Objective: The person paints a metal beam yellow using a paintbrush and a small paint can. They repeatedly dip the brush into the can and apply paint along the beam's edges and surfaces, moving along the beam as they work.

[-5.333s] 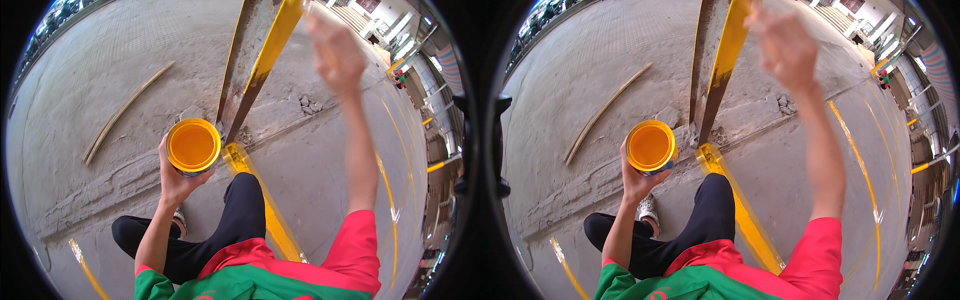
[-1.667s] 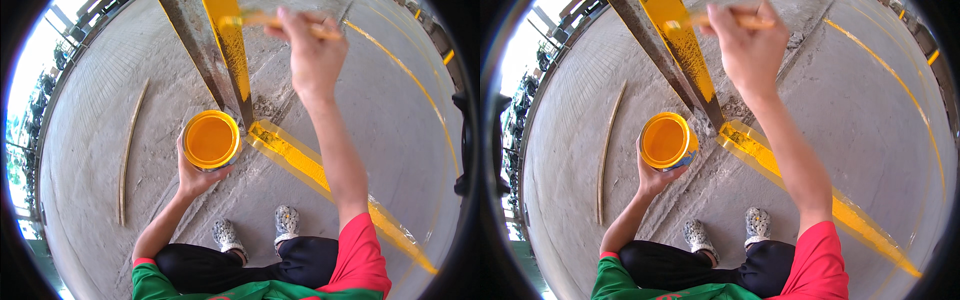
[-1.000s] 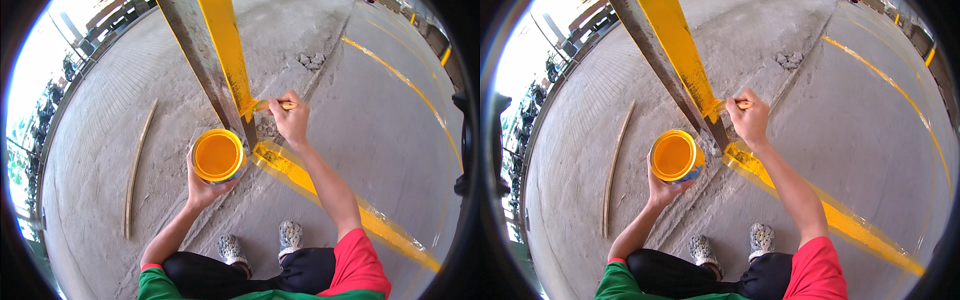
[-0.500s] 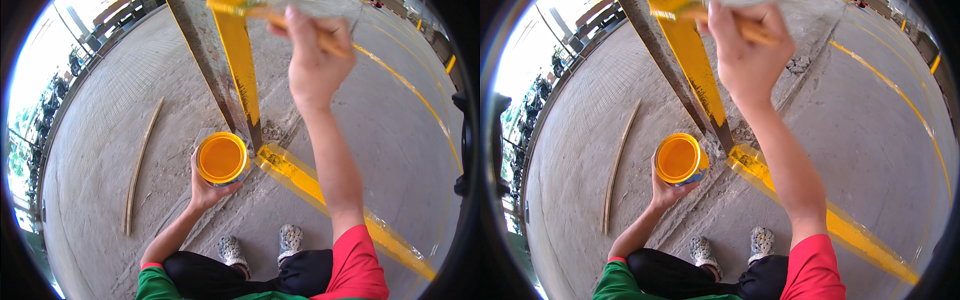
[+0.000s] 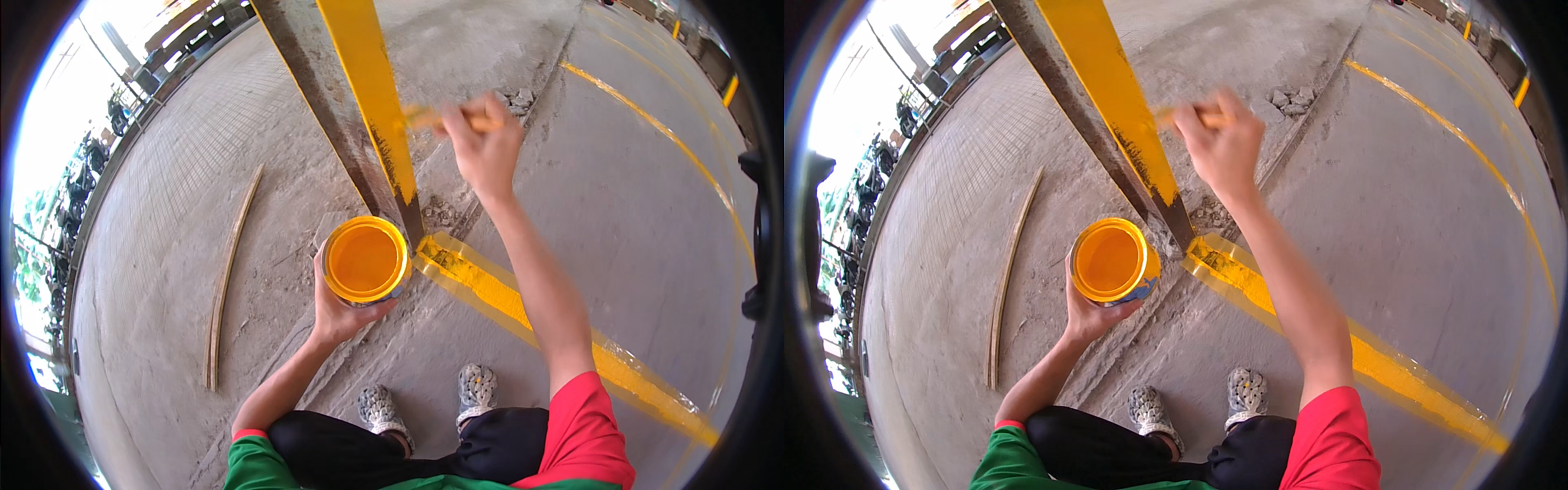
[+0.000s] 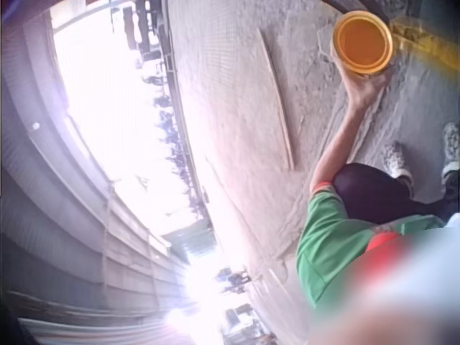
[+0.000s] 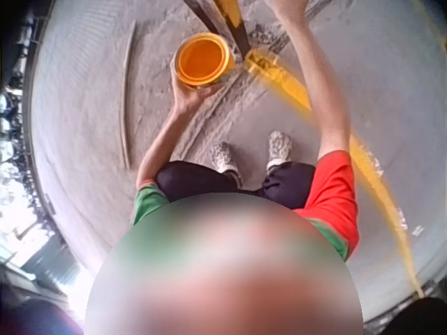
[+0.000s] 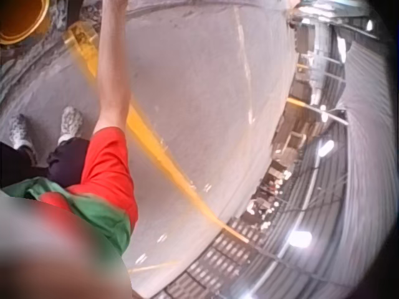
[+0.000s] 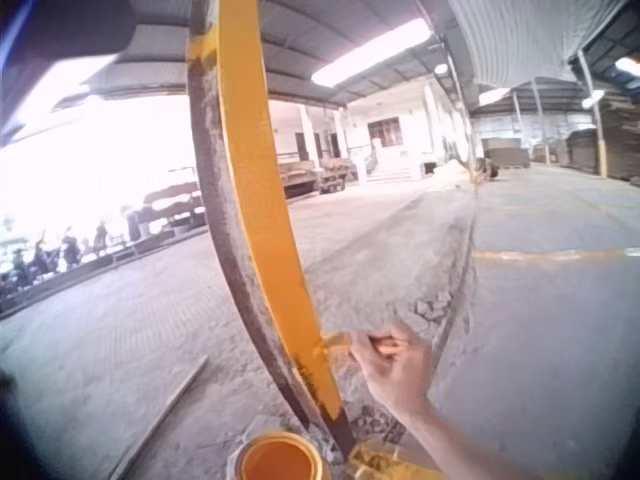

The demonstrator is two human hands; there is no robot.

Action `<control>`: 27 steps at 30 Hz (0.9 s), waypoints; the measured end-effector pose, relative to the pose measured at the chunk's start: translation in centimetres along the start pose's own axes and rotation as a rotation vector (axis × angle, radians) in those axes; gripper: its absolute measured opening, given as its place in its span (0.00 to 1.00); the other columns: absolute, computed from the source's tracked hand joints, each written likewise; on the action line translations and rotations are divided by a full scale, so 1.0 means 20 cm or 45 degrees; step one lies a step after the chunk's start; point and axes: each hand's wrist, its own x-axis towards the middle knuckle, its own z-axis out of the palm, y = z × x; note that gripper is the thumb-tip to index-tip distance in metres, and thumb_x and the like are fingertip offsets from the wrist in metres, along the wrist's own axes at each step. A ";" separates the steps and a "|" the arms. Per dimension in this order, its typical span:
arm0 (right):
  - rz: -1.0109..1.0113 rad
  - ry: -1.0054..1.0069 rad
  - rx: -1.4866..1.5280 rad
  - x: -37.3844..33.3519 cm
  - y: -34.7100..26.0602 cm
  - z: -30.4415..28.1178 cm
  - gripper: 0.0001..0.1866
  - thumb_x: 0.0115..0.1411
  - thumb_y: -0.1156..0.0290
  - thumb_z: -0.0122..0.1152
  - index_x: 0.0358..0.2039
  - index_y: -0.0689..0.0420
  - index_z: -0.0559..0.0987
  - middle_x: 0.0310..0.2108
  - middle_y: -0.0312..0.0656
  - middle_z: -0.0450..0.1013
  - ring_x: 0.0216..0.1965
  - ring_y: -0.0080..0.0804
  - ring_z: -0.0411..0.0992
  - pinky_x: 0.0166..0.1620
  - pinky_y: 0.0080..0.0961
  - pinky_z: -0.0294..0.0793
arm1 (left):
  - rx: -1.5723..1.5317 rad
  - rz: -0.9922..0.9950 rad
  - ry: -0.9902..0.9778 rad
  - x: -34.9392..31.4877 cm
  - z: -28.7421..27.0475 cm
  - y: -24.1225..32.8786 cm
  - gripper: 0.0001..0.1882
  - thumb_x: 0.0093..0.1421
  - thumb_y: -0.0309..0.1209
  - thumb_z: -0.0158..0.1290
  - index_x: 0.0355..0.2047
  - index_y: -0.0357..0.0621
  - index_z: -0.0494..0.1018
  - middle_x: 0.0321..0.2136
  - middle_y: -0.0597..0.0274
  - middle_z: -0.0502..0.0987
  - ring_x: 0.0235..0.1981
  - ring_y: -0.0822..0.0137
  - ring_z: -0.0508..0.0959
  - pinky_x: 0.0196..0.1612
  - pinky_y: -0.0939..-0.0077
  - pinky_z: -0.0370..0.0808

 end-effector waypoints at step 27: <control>-0.126 0.053 0.127 0.43 -0.25 0.01 0.10 0.66 0.76 0.66 0.29 0.63 0.75 0.27 0.49 0.81 0.28 0.31 0.83 0.29 0.24 0.85 | 0.011 -0.065 0.048 0.00 0.01 -0.04 0.59 0.39 0.34 0.81 0.66 0.39 0.55 0.59 0.54 0.70 0.61 0.60 0.72 0.67 0.59 0.66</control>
